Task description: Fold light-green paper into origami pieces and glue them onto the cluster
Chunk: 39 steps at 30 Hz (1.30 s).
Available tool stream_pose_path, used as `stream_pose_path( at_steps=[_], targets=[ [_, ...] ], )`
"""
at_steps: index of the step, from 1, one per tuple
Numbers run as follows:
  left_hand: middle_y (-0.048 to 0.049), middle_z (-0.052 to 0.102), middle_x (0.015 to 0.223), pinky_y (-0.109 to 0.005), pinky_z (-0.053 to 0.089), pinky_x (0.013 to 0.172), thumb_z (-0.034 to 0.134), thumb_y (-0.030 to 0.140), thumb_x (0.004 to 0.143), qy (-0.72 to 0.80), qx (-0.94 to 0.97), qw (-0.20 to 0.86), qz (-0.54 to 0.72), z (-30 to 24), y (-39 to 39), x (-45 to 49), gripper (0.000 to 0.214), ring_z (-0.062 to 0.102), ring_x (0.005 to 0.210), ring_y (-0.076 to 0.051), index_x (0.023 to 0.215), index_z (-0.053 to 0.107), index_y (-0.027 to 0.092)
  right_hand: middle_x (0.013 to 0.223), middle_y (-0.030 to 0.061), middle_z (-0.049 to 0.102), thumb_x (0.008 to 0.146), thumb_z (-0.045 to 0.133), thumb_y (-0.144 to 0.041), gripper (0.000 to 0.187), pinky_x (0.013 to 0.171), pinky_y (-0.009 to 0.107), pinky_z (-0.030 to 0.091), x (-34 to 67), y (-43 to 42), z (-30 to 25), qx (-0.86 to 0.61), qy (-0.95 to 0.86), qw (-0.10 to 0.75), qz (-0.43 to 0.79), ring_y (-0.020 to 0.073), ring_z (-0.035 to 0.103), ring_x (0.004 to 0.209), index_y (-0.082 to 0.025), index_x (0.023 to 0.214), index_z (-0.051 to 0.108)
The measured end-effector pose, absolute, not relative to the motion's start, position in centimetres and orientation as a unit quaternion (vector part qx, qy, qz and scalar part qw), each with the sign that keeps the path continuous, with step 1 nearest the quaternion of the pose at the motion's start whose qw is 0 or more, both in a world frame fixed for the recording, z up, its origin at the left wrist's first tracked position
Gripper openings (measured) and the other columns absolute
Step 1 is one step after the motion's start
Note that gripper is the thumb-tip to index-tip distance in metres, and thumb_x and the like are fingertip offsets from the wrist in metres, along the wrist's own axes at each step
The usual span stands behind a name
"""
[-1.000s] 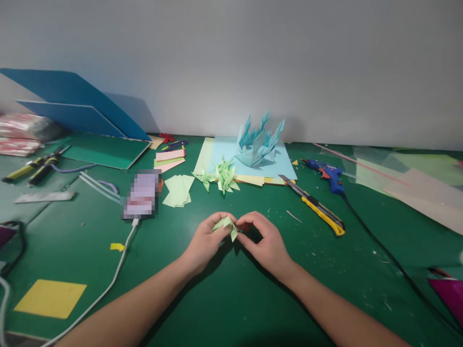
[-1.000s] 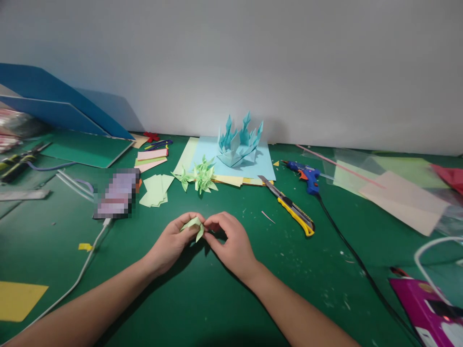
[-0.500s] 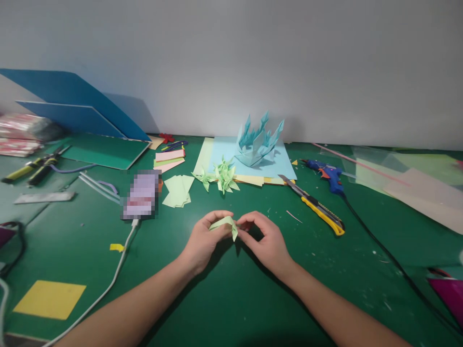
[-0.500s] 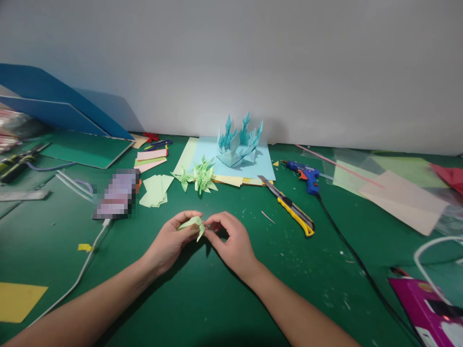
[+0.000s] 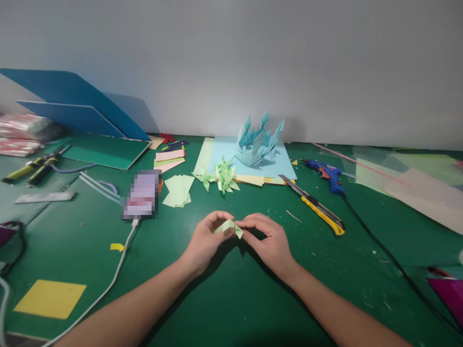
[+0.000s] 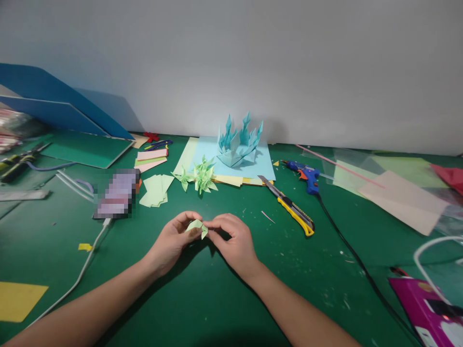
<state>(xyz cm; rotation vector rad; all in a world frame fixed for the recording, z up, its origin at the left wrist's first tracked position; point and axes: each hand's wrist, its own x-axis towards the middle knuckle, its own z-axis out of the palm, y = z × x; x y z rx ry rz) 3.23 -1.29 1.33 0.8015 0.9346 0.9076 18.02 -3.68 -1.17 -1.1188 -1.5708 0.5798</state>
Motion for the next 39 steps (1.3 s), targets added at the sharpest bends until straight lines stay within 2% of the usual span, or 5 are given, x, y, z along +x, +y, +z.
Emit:
stream_pose_path(
  at_steps=[5, 12, 19, 33, 39],
  targets=[
    [0.0028, 0.061, 0.065, -0.021, 0.042, 0.061, 0.082, 0.028, 0.055, 0.414, 0.374, 0.720, 0.413, 1.33, -1.40, 3.23, 0.031, 0.054, 0.061, -0.008, 0.074, 0.061, 0.016, 0.071, 0.0011, 0.067, 0.076, 0.065, -0.017, 0.009, 0.064, 0.027, 0.050, 17.99, -3.61, -1.16, -0.466, -0.618, 0.558, 0.298, 0.0144, 0.062, 0.067, -0.023, 0.077, 0.071],
    [0.0020, 0.063, 0.065, -0.021, 0.044, 0.062, 0.083, 0.026, 0.052, 0.415, 0.358, 0.732, 0.404, 1.54, -1.38, 3.18, 0.031, 0.057, 0.061, -0.009, 0.071, 0.062, 0.016, 0.068, 0.0012, 0.066, 0.072, 0.069, -0.022, 0.003, 0.062, 0.028, 0.048, 18.08, -3.37, -1.34, -0.458, -0.564, 0.570, 0.383, 0.0149, 0.060, 0.065, -0.022, 0.068, 0.070],
    [0.0030, 0.062, 0.066, -0.019, 0.039, 0.056, 0.082, 0.022, 0.055, 0.415, 0.377, 0.726, 0.399, 1.19, -1.52, 3.24, 0.025, 0.051, 0.058, -0.006, 0.070, 0.063, 0.015, 0.064, -0.0012, 0.058, 0.072, 0.067, -0.030, 0.016, 0.059, 0.025, 0.045, 18.13, -3.34, -1.04, -0.432, -0.530, 0.555, 0.474, 0.0124, 0.054, 0.060, -0.019, 0.064, 0.059],
    [0.0013, 0.064, 0.067, -0.023, 0.048, 0.064, 0.082, 0.029, 0.056, 0.419, 0.382, 0.731, 0.380, 1.55, -1.54, 3.17, 0.032, 0.059, 0.062, -0.010, 0.078, 0.064, 0.015, 0.060, -0.0019, 0.052, 0.079, 0.058, -0.040, 0.028, 0.056, 0.024, 0.043, 18.29, -3.41, -0.68, -0.468, -0.547, 0.534, 0.443, 0.0119, 0.049, 0.058, -0.019, 0.061, 0.054],
    [0.0004, 0.065, 0.071, -0.025, 0.051, 0.068, 0.084, 0.028, 0.053, 0.419, 0.363, 0.734, 0.392, 1.64, -1.34, 3.12, 0.035, 0.060, 0.063, -0.010, 0.078, 0.064, 0.014, 0.069, 0.0017, 0.065, 0.074, 0.064, -0.035, 0.016, 0.064, 0.028, 0.049, 18.23, -3.22, -1.20, -0.475, -0.541, 0.544, 0.431, 0.0159, 0.059, 0.066, -0.020, 0.069, 0.063]
  ],
)
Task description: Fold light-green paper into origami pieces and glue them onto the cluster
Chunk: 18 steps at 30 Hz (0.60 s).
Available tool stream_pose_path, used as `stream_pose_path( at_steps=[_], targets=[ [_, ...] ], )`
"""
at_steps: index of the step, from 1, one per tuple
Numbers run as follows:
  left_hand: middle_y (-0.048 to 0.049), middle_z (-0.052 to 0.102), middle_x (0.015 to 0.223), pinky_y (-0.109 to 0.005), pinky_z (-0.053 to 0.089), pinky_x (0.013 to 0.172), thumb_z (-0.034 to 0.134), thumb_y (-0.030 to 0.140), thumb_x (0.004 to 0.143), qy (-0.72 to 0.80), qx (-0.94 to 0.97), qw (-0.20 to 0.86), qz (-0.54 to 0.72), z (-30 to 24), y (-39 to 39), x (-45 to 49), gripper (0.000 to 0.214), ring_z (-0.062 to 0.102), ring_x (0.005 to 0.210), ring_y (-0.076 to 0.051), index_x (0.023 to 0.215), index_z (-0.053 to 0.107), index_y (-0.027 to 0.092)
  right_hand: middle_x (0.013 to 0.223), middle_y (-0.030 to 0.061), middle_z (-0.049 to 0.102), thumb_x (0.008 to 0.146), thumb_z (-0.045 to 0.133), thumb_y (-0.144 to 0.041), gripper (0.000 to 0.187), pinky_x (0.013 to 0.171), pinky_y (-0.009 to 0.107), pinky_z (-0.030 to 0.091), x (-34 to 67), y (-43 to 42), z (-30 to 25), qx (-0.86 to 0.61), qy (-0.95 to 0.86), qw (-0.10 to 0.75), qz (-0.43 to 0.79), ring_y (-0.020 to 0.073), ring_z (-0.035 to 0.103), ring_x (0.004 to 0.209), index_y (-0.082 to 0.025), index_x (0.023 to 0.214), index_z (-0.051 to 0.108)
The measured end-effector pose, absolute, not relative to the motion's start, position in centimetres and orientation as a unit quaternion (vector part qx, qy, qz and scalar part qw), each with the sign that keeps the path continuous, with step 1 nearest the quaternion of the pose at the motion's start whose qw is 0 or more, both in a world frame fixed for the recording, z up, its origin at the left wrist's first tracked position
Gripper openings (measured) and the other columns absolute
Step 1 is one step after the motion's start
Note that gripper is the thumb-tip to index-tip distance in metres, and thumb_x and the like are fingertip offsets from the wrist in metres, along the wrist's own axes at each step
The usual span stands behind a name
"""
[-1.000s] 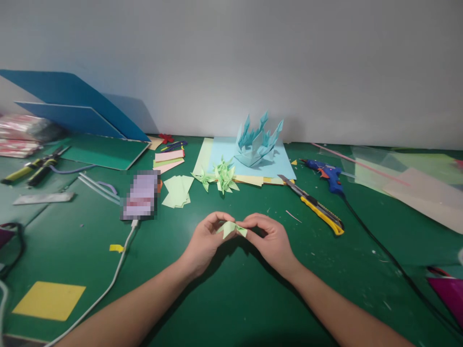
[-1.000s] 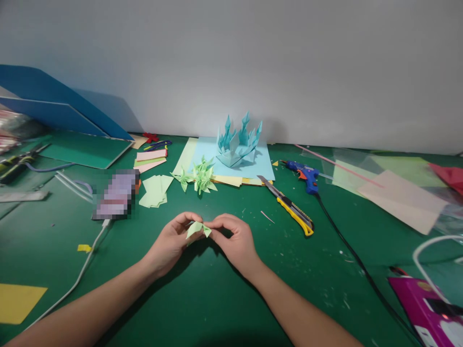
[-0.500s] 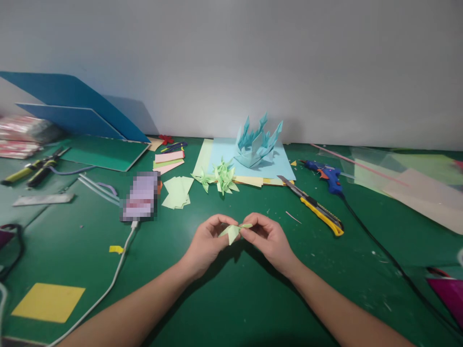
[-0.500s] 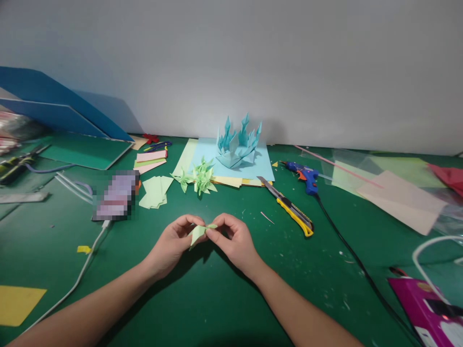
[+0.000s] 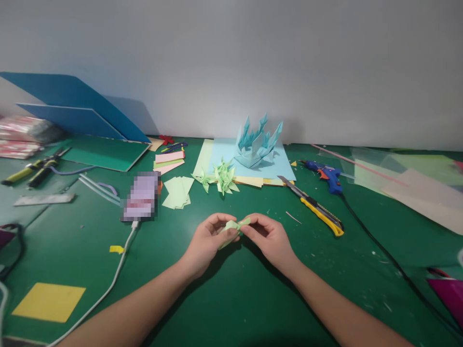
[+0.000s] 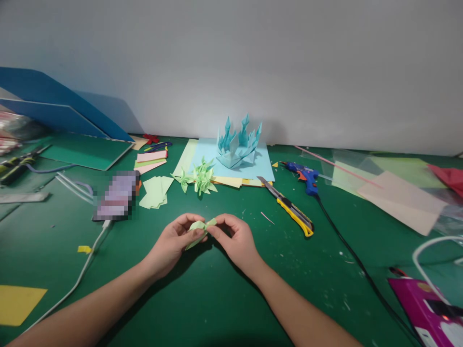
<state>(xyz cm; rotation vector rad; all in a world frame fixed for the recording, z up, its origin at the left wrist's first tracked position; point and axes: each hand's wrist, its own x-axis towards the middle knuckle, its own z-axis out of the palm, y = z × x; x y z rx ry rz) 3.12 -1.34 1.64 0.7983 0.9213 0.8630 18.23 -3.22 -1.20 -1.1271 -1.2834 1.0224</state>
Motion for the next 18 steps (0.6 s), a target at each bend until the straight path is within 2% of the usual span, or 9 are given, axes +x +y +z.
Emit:
stream_pose_path(
  at_steps=[7, 12, 18],
  targets=[
    [0.0009, 0.064, 0.069, -0.022, 0.048, 0.064, 0.084, 0.030, 0.053, 0.426, 0.387, 0.715, 0.398, 1.33, -1.45, 3.01, 0.034, 0.058, 0.063, -0.009, 0.075, 0.064, 0.014, 0.067, 0.0012, 0.066, 0.073, 0.065, -0.031, 0.014, 0.062, 0.027, 0.049, 18.14, -3.16, -1.39, -0.480, -0.528, 0.548, 0.436, 0.0153, 0.060, 0.064, -0.020, 0.064, 0.063],
    [0.0004, 0.063, 0.063, -0.022, 0.043, 0.057, 0.083, 0.030, 0.053, 0.425, 0.410, 0.702, 0.397, 1.07, -1.59, 3.19, 0.032, 0.056, 0.059, -0.010, 0.072, 0.063, 0.015, 0.061, -0.0003, 0.058, 0.075, 0.062, -0.034, 0.022, 0.058, 0.026, 0.045, 18.26, -3.25, -1.05, -0.481, -0.548, 0.538, 0.423, 0.0135, 0.054, 0.059, -0.019, 0.059, 0.057],
    [0.0019, 0.063, 0.064, -0.021, 0.043, 0.058, 0.082, 0.028, 0.056, 0.422, 0.436, 0.700, 0.377, 0.83, -1.62, 3.28, 0.029, 0.056, 0.060, -0.010, 0.074, 0.062, 0.016, 0.057, -0.0025, 0.049, 0.076, 0.059, -0.034, 0.025, 0.053, 0.024, 0.039, 18.20, -3.44, -0.98, -0.497, -0.550, 0.534, 0.406, 0.0119, 0.046, 0.055, -0.019, 0.058, 0.049]
  ],
)
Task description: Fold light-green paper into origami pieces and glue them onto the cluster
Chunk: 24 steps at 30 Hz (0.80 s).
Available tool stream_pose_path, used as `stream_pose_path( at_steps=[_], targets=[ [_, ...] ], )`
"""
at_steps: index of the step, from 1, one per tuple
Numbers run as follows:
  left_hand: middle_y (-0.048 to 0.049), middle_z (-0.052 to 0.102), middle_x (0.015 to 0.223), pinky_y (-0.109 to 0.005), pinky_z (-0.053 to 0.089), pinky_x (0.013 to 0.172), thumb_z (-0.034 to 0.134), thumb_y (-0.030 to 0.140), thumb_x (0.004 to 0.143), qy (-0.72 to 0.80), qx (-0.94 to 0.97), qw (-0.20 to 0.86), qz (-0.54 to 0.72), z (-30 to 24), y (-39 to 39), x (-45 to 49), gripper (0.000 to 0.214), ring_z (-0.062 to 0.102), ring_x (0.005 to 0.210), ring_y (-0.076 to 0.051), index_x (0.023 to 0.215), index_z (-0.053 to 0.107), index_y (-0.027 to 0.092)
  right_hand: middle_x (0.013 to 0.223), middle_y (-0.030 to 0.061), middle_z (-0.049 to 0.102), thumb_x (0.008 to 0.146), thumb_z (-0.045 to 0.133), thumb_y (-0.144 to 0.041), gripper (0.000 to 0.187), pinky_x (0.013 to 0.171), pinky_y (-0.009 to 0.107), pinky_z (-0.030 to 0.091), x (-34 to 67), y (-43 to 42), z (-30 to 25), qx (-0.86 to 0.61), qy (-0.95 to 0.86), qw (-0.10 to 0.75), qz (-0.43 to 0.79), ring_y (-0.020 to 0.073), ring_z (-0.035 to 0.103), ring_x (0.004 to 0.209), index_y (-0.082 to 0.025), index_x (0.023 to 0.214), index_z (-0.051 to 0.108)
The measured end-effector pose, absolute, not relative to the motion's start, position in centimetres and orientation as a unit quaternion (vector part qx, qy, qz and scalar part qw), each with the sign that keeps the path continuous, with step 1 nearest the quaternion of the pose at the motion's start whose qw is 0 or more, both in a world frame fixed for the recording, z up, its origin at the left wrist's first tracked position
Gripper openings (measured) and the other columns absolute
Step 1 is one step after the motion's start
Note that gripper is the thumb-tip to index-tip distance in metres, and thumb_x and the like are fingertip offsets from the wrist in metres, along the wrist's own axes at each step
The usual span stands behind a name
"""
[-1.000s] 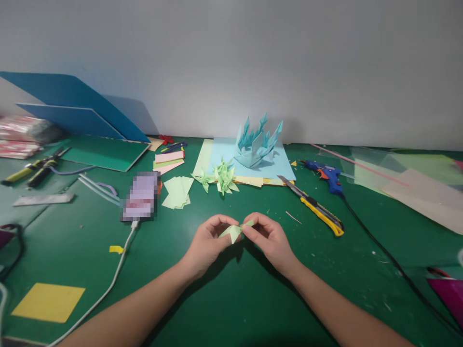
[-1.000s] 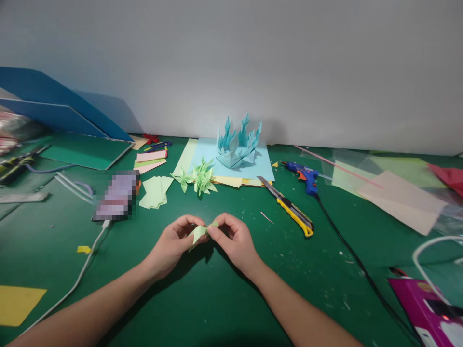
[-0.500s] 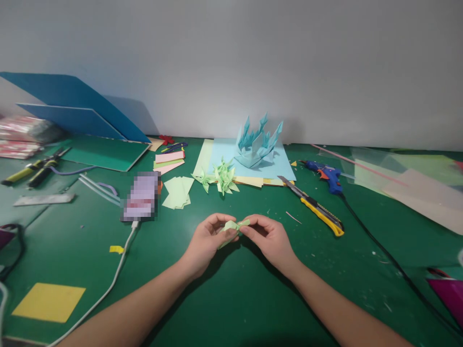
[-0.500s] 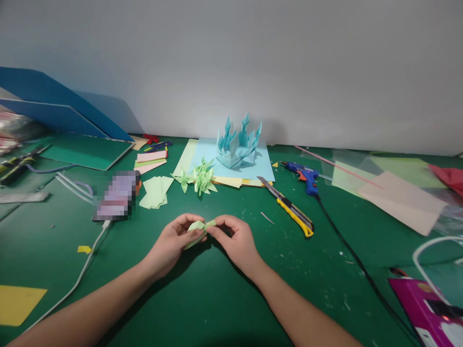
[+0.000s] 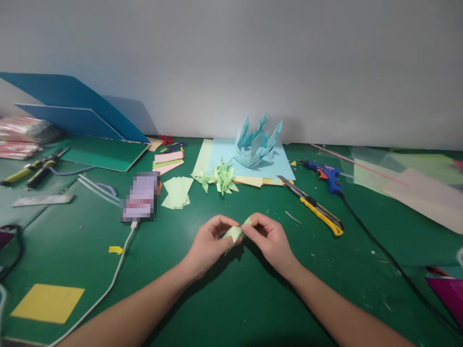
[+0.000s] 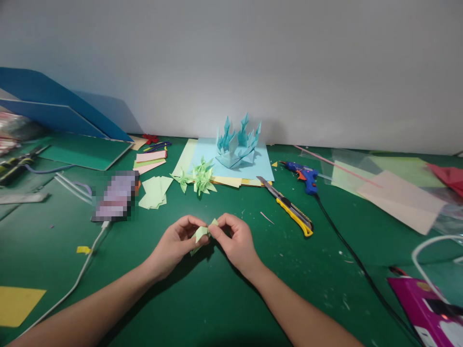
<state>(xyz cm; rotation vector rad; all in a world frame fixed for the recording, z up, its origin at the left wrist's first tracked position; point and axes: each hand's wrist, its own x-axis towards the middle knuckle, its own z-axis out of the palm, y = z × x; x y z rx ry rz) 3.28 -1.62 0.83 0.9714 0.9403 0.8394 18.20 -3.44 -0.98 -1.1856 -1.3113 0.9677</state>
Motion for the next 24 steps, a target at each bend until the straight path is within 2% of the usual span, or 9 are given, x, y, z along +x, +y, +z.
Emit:
stream_pose_path(
  at_steps=[9, 17, 24],
  targets=[
    [0.0026, 0.061, 0.066, -0.021, 0.044, 0.058, 0.079, 0.033, 0.059, 0.421, 0.436, 0.707, 0.365, 0.80, -1.47, 3.35, 0.033, 0.058, 0.061, -0.010, 0.077, 0.057, 0.016, 0.055, -0.0041, 0.045, 0.078, 0.056, -0.037, 0.026, 0.050, 0.023, 0.037, 17.67, -3.50, -1.44, -0.533, -0.544, 0.511, 0.399, 0.0107, 0.043, 0.051, -0.019, 0.060, 0.048],
    [0.0063, 0.056, 0.070, -0.024, 0.049, 0.065, 0.077, 0.026, 0.060, 0.445, 0.383, 0.710, 0.388, 1.56, -1.72, 3.52, 0.034, 0.056, 0.061, -0.008, 0.079, 0.049, 0.019, 0.069, 0.0014, 0.062, 0.077, 0.060, -0.035, 0.018, 0.061, 0.026, 0.047, 17.73, -3.34, -1.03, -0.485, -0.544, 0.497, 0.472, 0.0147, 0.058, 0.064, -0.018, 0.071, 0.059],
    [0.0078, 0.055, 0.063, -0.020, 0.043, 0.055, 0.070, 0.023, 0.064, 0.460, 0.456, 0.663, 0.375, 0.85, -1.39, 3.35, 0.029, 0.054, 0.052, -0.007, 0.077, 0.045, 0.019, 0.069, 0.0018, 0.059, 0.083, 0.050, -0.029, 0.016, 0.063, 0.027, 0.043, 17.54, -3.44, -1.30, -0.509, -0.610, 0.476, 0.378, 0.0152, 0.054, 0.065, -0.019, 0.071, 0.054]
  ],
)
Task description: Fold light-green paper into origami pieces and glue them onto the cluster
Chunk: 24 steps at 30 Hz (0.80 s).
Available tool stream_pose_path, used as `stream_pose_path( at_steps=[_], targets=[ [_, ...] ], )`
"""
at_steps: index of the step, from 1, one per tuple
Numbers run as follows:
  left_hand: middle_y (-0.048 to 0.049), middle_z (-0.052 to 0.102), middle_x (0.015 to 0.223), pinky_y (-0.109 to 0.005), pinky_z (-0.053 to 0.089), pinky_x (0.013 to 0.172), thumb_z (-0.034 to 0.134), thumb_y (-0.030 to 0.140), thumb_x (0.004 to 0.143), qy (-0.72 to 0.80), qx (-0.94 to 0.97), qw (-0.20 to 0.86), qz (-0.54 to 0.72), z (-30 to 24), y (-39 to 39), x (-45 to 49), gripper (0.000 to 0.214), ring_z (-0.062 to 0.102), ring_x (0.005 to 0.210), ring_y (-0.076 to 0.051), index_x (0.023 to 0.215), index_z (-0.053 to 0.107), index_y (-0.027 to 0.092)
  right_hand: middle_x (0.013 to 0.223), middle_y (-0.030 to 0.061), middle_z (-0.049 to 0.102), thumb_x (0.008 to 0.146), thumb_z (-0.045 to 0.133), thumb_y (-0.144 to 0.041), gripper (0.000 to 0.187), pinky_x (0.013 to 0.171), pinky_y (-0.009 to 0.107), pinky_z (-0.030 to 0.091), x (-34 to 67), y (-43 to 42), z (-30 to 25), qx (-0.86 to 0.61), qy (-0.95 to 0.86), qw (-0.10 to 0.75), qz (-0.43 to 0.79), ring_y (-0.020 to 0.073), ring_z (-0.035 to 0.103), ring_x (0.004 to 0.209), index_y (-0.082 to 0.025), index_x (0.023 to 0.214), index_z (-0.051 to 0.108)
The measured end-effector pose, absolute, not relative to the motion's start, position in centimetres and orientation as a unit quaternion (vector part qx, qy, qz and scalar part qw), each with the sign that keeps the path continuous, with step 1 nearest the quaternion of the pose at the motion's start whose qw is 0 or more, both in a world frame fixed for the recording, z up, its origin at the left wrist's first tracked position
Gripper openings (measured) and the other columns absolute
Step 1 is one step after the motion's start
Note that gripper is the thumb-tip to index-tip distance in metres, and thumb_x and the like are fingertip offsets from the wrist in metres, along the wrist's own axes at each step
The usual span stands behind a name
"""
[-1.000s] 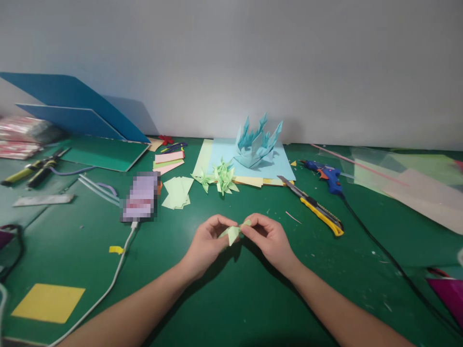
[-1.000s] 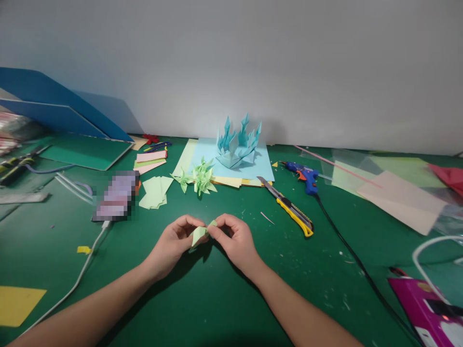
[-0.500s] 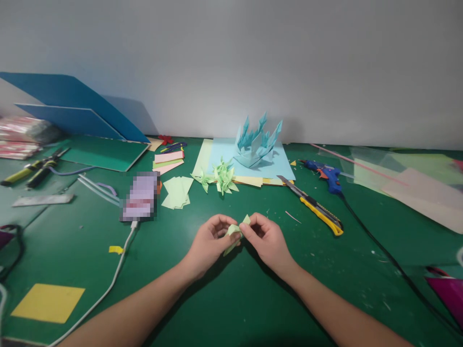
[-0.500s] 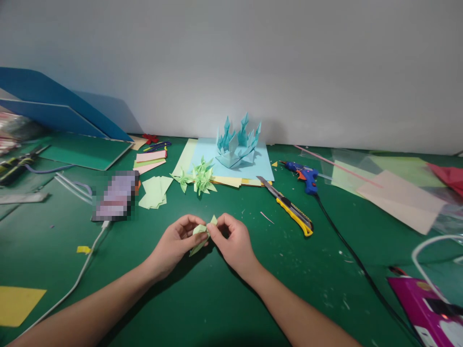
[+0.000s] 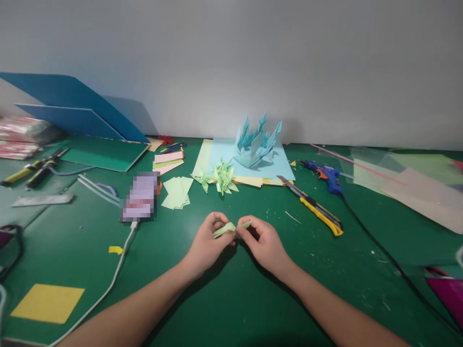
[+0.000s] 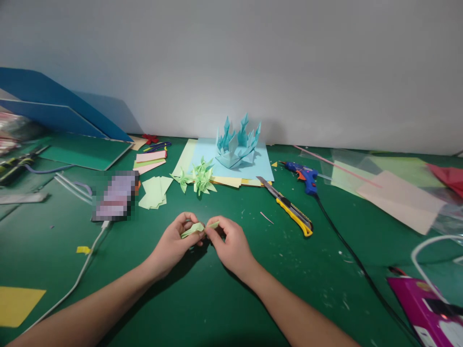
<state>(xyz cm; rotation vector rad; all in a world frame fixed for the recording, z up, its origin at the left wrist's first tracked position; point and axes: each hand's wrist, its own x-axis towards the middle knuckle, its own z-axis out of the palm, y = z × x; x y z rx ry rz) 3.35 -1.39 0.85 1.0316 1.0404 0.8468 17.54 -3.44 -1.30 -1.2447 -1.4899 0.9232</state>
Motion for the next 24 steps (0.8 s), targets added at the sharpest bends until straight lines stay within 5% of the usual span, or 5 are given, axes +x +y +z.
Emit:
stream_pose_path(
  at_steps=[8, 12, 24],
  targets=[
    [0.0073, 0.052, 0.061, -0.020, 0.039, 0.051, 0.066, 0.023, 0.066, 0.463, 0.533, 0.618, 0.346, 0.96, -1.22, 3.16, 0.018, 0.049, 0.049, -0.006, 0.072, 0.050, 0.018, 0.079, 0.0021, 0.055, 0.081, 0.051, -0.025, 0.006, 0.064, 0.027, 0.045, 17.89, -3.63, -1.16, -0.465, -0.602, 0.500, 0.414, 0.0147, 0.054, 0.070, -0.020, 0.084, 0.053],
    [0.0043, 0.058, 0.069, -0.020, 0.041, 0.054, 0.066, 0.024, 0.064, 0.474, 0.533, 0.610, 0.345, 1.37, -1.10, 3.15, 0.016, 0.050, 0.052, -0.006, 0.073, 0.055, 0.017, 0.098, 0.0057, 0.055, 0.078, 0.057, -0.020, 0.026, 0.073, 0.030, 0.048, 18.02, -3.64, -0.93, -0.435, -0.638, 0.517, 0.369, 0.0165, 0.055, 0.082, -0.023, 0.104, 0.057],
    [0.0026, 0.063, 0.057, -0.021, 0.045, 0.057, 0.073, 0.023, 0.060, 0.480, 0.484, 0.652, 0.333, 1.48, -1.00, 2.81, 0.022, 0.058, 0.055, -0.010, 0.076, 0.061, 0.016, 0.081, 0.0029, 0.058, 0.081, 0.057, -0.021, 0.004, 0.066, 0.029, 0.049, 17.83, -3.60, -1.04, -0.444, -0.628, 0.524, 0.365, 0.0153, 0.057, 0.072, -0.021, 0.084, 0.060]
  ],
)
